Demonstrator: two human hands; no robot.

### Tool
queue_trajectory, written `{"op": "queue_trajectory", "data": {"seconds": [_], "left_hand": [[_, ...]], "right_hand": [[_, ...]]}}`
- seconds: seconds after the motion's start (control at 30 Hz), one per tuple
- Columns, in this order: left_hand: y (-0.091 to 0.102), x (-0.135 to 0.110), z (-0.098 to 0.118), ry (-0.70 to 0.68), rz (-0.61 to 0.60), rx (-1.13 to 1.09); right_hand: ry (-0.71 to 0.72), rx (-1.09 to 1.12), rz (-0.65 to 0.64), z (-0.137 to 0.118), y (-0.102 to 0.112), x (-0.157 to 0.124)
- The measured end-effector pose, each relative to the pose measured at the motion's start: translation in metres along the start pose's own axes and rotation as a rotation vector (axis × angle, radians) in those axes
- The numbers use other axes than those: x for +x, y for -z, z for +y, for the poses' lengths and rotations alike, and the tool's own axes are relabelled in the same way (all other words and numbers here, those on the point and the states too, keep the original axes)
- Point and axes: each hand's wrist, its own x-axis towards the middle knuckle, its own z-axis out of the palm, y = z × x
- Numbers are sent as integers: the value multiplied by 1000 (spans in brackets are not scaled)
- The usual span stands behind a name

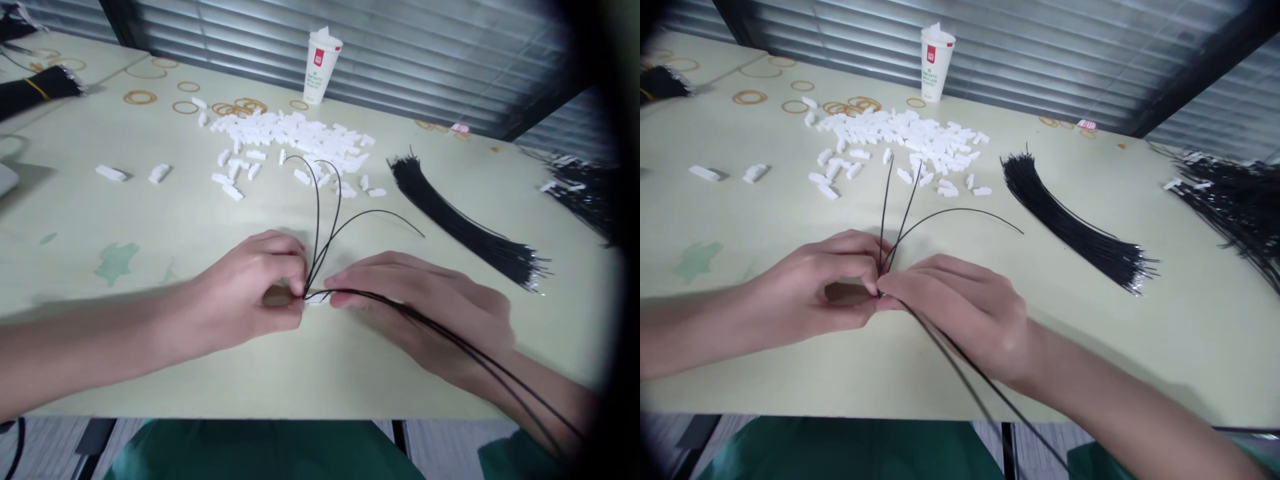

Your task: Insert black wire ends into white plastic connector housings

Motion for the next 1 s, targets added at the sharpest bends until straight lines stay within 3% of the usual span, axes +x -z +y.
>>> {"op": "queue_trajectory", "data": {"seconds": [0.1,0.23,0.57,0.73,1.0], "left_hand": [[1,1,2,18,-18,15],[1,1,1,11,-32,18],[0,1,1,25,-23,10],[-2,0,-2,-12,6,10],[-2,0,-3,-48,5,43]], "right_hand": [[93,-3,-16,-1,-5,-1],[41,-49,13,-6,-8,-1],[85,-83,7,-4,-15,-1],[172,-220,-89,-1,-12,2],[167,-178,-124,4,-18,0]]}}
